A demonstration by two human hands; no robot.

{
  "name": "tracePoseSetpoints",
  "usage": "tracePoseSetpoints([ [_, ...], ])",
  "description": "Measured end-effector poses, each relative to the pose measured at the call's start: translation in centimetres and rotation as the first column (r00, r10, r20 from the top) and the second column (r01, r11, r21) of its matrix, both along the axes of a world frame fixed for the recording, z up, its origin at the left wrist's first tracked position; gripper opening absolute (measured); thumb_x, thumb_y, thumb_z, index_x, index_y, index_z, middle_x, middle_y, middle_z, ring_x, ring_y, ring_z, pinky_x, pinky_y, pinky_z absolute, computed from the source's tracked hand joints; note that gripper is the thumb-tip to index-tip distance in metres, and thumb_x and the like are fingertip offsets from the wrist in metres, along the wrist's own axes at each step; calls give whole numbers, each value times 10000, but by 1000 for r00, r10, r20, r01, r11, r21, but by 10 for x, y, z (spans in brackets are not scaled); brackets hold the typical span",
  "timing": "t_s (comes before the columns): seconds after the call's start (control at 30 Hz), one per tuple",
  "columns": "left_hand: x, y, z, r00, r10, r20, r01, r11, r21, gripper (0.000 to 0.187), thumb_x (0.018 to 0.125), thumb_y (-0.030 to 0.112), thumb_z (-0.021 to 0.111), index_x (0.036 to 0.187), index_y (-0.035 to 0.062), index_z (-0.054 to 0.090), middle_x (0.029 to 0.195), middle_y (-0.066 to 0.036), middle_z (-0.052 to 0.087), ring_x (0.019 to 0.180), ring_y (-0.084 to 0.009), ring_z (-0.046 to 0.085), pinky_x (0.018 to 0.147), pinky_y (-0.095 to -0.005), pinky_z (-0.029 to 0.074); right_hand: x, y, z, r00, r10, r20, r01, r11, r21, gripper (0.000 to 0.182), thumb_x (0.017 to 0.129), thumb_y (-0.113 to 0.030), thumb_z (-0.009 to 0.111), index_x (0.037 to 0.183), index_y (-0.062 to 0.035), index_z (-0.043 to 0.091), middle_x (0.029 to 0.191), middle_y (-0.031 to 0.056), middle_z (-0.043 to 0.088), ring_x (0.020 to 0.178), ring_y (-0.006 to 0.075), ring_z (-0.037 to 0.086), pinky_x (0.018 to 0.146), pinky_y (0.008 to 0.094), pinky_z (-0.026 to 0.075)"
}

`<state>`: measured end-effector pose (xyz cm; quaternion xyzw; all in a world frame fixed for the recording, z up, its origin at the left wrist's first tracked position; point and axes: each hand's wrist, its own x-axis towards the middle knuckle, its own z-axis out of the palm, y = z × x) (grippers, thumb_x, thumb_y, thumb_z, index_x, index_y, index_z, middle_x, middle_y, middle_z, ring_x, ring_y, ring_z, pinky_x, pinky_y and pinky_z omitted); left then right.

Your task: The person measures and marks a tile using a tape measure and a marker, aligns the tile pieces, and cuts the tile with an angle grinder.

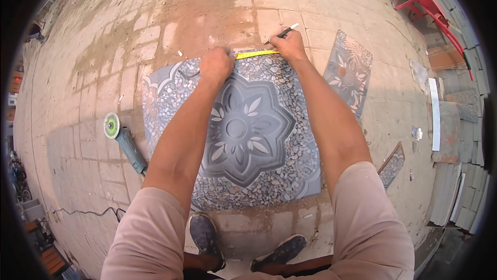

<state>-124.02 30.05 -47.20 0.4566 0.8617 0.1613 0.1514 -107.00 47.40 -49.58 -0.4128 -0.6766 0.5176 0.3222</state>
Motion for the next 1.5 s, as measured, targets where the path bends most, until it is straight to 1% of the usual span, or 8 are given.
tracePoseSetpoints([
  [0.2, -3, 1, -11, 1000, -2, 3, 2, 1000, 20, 338, 949, 414, 669, 1111, 131, 754, 1114, -178, 734, 1076, -399, 684, 910, -504, 539, -4, 9, -11, 995, 42, 85, -39, 998, -41, 145, 750, -133, 710, 809, -1, 704, 724, 121, 738, 683, 196, 742, 667, 328, 573],
  [0.37, -3, 0, -13, 1000, -19, -14, 20, 999, 44, 327, 951, 408, 663, 1091, 126, 751, 1101, -179, 730, 1069, -400, 682, 906, -508, 536, -5, 11, -15, 977, 28, 209, -44, 996, 71, 180, 710, -184, 722, 777, -17, 730, 730, 118, 746, 696, 225, 731, 694, 344, 570],
  [0.57, -2, 1, -11, 1000, -14, -11, 14, 999, 36, 319, 949, 403, 665, 1086, 128, 753, 1097, -176, 733, 1065, -396, 682, 904, -506, 535, -6, 13, -19, 969, 28, 244, -52, 995, 89, 196, 697, -205, 733, 799, -38, 750, 731, 125, 743, 703, 239, 726, 703, 358, 568],
  [0.87, -4, 1, -14, 1000, -18, -25, 19, 999, 46, 326, 941, 420, 674, 1069, 134, 764, 1050, -176, 747, 1026, -399, 698, 876, -508, 550, -5, 18, -26, 950, 30, 310, -83, 984, 159, 295, 761, -276, 723, 860, 1, 746, 770, 207, 727, 746, 320, 731, 725, 416, 567],
  [1.1, -3, 1, -13, 999, -15, -32, 16, 999, 47, 329, 944, 422, 668, 1086, 139, 759, 1065, -174, 745, 1029, -403, 696, 881, -515, 547, -6, 18, -27, 944, 25, 328, -82, 984, 161, 289, 756, -274, 727, 867, -8, 756, 786, 205, 735, 759, 319, 736, 725, 416, 570],
  [1.27, -3, 0, -13, 999, -21, -37, 23, 998, 51, 327, 945, 418, 668, 1088, 137, 755, 1068, -173, 744, 1029, -404, 696, 882, -518, 546, -3, 13, -19, 949, 60, 309, -99, 989, 112, 273, 736, -269, 742, 865, -30, 768, 784, 168, 750, 747, 292, 736, 721, 404, 574],
  [1.43, -2, -1, -12, 999, -23, -33, 24, 998, 58, 328, 945, 418, 668, 1084, 135, 755, 1070, -177, 742, 1024, -405, 696, 879, -519, 547, -5, 17, -27, 952, 42, 302, -89, 985, 144, 259, 746, -262, 734, 857, -31, 766, 769, 149, 750, 738, 274, 732, 716, 390, 574],
  [1.5, -2, -2, -12, 999, -28, -31, 31, 995, 99, 341, 948, 418, 671, 1049, 101, 746, 1015, -227, 735, 1001, -436, 687, 864, -533, 535, -5, 18, -29, 952, 37, 305, -82, 987, 136, 255, 754, -262, 730, 854, -31, 766, 769, 145, 750, 739, 270, 732, 717, 386, 574],
])
